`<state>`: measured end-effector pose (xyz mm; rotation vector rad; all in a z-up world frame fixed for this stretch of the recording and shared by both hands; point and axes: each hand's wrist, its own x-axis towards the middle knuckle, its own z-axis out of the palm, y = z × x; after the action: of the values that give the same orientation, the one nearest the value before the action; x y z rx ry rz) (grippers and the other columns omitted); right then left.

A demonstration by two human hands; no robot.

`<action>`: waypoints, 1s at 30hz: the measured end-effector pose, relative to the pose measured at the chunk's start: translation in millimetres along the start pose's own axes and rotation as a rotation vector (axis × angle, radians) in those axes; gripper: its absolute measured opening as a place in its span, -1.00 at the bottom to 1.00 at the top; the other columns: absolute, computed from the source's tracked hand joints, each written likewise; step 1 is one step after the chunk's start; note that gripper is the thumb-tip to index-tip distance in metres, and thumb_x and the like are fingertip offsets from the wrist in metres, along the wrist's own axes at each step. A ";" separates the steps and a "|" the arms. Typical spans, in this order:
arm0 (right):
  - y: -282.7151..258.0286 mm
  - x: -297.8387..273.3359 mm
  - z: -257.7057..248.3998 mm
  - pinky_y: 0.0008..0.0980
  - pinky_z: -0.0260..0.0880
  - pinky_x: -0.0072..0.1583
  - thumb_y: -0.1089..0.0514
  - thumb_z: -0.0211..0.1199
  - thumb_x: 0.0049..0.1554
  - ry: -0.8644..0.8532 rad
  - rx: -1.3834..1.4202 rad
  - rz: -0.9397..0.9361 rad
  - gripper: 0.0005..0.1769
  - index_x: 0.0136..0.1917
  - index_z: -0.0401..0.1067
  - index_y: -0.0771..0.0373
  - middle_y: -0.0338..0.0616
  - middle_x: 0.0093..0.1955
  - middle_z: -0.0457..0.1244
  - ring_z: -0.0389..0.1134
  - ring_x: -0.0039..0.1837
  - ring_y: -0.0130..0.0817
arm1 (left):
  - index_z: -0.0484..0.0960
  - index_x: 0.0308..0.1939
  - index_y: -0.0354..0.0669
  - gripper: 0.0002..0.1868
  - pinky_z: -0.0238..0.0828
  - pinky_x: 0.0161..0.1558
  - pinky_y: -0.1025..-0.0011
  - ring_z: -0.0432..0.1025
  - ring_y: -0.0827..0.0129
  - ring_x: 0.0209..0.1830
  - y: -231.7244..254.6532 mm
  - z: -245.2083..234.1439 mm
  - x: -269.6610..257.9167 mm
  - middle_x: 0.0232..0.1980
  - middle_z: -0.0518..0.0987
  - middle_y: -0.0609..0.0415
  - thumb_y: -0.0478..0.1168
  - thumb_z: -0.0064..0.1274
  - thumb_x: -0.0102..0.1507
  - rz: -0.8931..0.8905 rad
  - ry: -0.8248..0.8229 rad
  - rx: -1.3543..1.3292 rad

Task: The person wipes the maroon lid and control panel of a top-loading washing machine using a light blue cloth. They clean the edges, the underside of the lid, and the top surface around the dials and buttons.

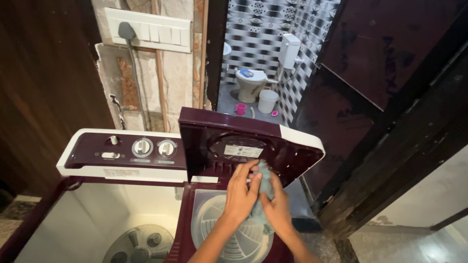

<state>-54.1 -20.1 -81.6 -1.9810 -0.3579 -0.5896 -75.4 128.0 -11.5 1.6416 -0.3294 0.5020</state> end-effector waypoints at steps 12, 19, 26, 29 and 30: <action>-72.9 19.5 -22.2 -0.29 0.34 0.28 0.36 0.17 0.09 0.173 0.428 -0.010 -0.15 0.60 -0.04 0.27 -0.02 0.29 0.28 0.34 0.28 -0.29 | -0.11 0.55 -0.21 0.43 0.02 0.47 0.11 0.09 -0.11 0.52 -3.6 -31.4 -6.4 0.49 0.21 -0.32 0.17 0.54 -0.12 -0.158 -0.421 0.323; -114.0 21.9 -45.3 -0.30 0.27 0.43 0.40 0.18 0.15 0.317 0.337 -0.251 -0.19 0.61 -0.02 0.31 -0.06 0.42 0.19 0.26 0.42 -0.31 | 0.06 0.51 -0.22 0.12 0.22 0.36 0.13 0.34 -0.05 0.33 -6.5 -25.7 -21.5 0.33 0.44 -0.23 0.07 0.36 0.04 -0.254 -0.458 0.295; -143.6 27.8 -79.0 -0.37 0.24 0.46 0.37 0.21 0.22 0.393 0.322 -0.304 -0.30 0.58 0.10 0.29 -0.13 0.40 0.21 0.26 0.41 -0.38 | 0.52 0.15 -0.24 -0.62 0.45 -0.04 0.05 0.56 -0.14 -0.14 -24.3 -8.8 -21.4 -0.12 0.63 -0.31 -0.27 0.02 0.24 -0.127 -0.252 0.281; -148.7 34.2 -89.7 -0.40 0.29 0.34 0.36 0.24 0.15 0.357 0.211 -0.152 -0.42 0.44 0.29 0.26 -0.14 0.34 0.26 0.29 0.32 -0.41 | 0.52 0.03 -0.30 -0.73 0.42 -0.16 0.02 0.54 -0.16 -0.27 -11.1 -10.6 -8.7 -0.29 0.62 -0.28 -0.32 -0.03 0.26 -0.072 -0.082 0.190; -148.5 35.3 -93.8 -0.41 0.32 0.29 0.36 0.26 0.12 0.335 0.169 -0.084 -0.46 0.38 0.36 0.25 -0.14 0.31 0.29 0.31 0.27 -0.42 | 0.52 -0.01 -0.31 -0.77 0.41 -0.20 0.02 0.53 -0.16 -0.31 -3.3 -10.3 -5.4 -0.32 0.61 -0.27 -0.32 -0.04 0.27 -0.046 -0.021 0.145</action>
<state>-120.1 -35.3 84.2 -1.6767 -0.2742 -0.8997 -79.8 138.3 -16.2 1.7916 -0.2754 0.4830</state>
